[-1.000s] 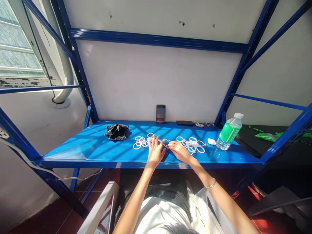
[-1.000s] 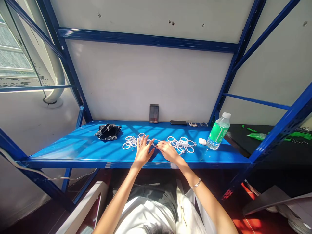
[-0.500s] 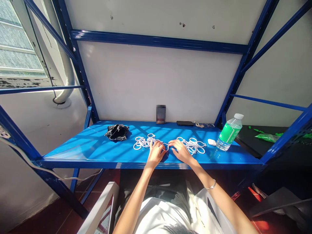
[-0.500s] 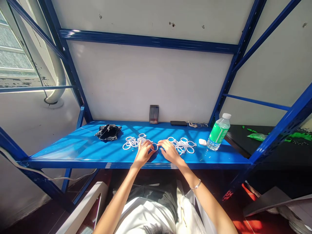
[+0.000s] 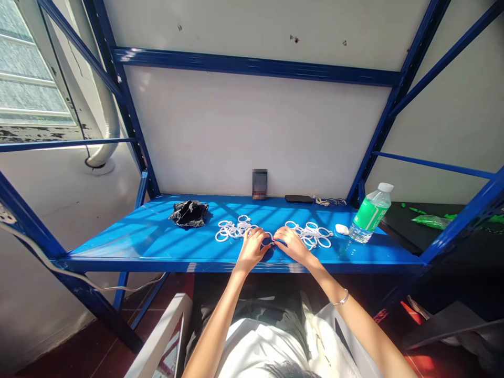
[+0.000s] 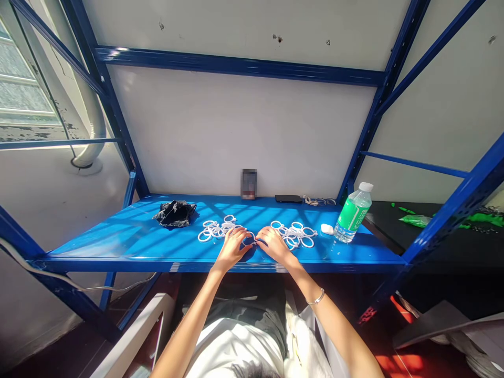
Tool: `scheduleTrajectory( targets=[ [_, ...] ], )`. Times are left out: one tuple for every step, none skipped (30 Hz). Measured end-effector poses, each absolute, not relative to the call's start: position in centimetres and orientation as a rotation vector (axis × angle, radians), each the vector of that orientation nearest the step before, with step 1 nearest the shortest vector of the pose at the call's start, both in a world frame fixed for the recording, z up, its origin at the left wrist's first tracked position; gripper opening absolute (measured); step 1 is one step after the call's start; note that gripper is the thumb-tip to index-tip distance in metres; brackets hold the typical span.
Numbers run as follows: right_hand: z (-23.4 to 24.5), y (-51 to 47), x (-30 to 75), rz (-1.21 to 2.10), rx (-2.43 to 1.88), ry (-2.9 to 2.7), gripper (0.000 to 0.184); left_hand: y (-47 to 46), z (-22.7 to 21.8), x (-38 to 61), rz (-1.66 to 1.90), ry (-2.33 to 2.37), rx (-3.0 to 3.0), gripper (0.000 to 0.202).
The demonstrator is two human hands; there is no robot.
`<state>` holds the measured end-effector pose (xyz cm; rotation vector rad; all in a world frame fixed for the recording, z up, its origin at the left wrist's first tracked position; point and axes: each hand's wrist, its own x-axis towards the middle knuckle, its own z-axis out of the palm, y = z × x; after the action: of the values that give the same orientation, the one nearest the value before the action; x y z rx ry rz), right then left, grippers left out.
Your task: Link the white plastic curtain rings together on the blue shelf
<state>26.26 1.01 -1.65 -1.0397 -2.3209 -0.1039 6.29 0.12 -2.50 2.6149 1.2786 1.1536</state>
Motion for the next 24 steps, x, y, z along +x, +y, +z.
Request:
scheduleTrajectory(
  targets=[
    [-1.6, 1.0, 26.2, -0.107, -1.038, -2.316, 0.023, 0.1, -2.5, 6.3, 1.153, 1.275, 2.613, 0.021],
    [-1.6, 0.9, 26.2, -0.113, -1.039, -2.307, 0.025, 0.1, -2.5, 6.3, 1.155, 1.267, 2.609, 0.022],
    [-1.6, 0.9, 26.2, -0.117, -1.042, -2.293, 0.026, 0.1, -2.5, 6.3, 1.158, 1.256, 2.603, 0.024],
    [-1.5, 0.8, 26.2, -0.118, -1.045, -2.276, 0.027, 0.0, -2.5, 6.3, 1.163, 1.242, 2.595, 0.026],
    [-1.5, 0.8, 26.2, -0.118, -1.046, -2.259, 0.027, 0.0, -2.5, 6.2, 1.168, 1.229, 2.585, 0.027],
    [-1.4, 0.7, 26.2, -0.117, -1.043, -2.242, 0.027, -0.1, -2.4, 6.2, 1.174, 1.216, 2.576, 0.027],
    [-1.3, 0.7, 26.2, -0.119, -1.04, -2.227, 0.027, -0.1, -2.4, 6.2, 1.181, 1.201, 2.567, 0.027],
    [-1.2, 0.7, 26.2, -0.123, -1.038, -2.213, 0.028, -0.1, -2.4, 6.2, 1.19, 1.185, 2.561, 0.027],
    [-1.1, 0.6, 26.1, -0.129, -1.037, -2.201, 0.028, -0.2, -2.3, 6.2, 1.199, 1.169, 2.556, 0.027],
    [-1.0, 0.5, 26.1, -0.133, -1.036, -2.189, 0.028, -0.2, -2.3, 6.1, 1.206, 1.157, 2.551, 0.027],
    [-0.9, 0.4, 26.1, -0.134, -1.035, -2.178, 0.028, -0.2, -2.3, 6.1, 1.209, 1.149, 2.545, 0.027],
    [-0.8, 0.3, 26.0, -0.132, -1.032, -2.17, 0.028, -0.2, -2.2, 6.1, 1.208, 1.147, 2.539, 0.027],
    [-0.7, 0.2, 26.0, -0.127, -1.028, -2.165, 0.028, -0.3, -2.2, 6.1, 1.205, 1.149, 2.532, 0.026],
    [-0.6, 0.1, 25.9, -0.121, -1.025, -2.16, 0.027, -0.3, -2.1, 6.0, 1.205, 1.156, 2.523, 0.026],
    [-0.4, -0.1, 25.9, -0.118, -1.023, -2.157, 0.027, -0.3, -2.1, 6.0, 1.211, 1.165, 2.513, 0.025],
    [-0.4, -0.2, 25.8, -0.117, -1.022, -2.155, 0.026, -0.3, -2.1, 6.0, 1.222, 1.173, 2.501, 0.024],
    [-0.3, -0.3, 25.8, -0.118, -1.02, -2.154, 0.024, -0.3, -2.0, 6.0, 1.236, 1.177, 2.487, 0.023],
    [-0.3, -0.4, 25.8, -0.122, -1.015, -2.154, 0.023, -0.3, -2.0, 5.9, 1.248, 1.179, 2.475, 0.023],
    [-0.3, -0.5, 25.8, -0.128, -1.009, -2.155, 0.021, -0.3, -2.0, 5.9, 1.256, 1.177, 2.465, 0.023],
    [-0.3, -0.5, 25.8, -0.133, -1.003, -2.155, 0.021, -0.4, -1.9, 5.9, 1.259, 1.169, 2.458, 0.023],
    [-0.3, -0.5, 25.8, -0.136, -0.998, -2.155, 0.021, -0.4, -1.9, 5.9, 1.262, 1.157, 2.452, 0.023],
    [-0.3, -0.4, 25.8, -0.14, -0.994, -2.155, 0.022, -0.4, -1.9, 5.9, 1.264, 1.143, 2.446, 0.023],
    [-0.4, -0.4, 25.8, -0.146, -0.992, -2.153, 0.023, -0.5, -1.8, 5.9, 1.265, 1.128, 2.438, 0.024],
    [-0.4, -0.3, 25.8, -0.154, -0.988, -2.152, 0.024, -0.5, -1.8, 5.9, 1.27, 1.117, 2.423, 0.026]
  ],
)
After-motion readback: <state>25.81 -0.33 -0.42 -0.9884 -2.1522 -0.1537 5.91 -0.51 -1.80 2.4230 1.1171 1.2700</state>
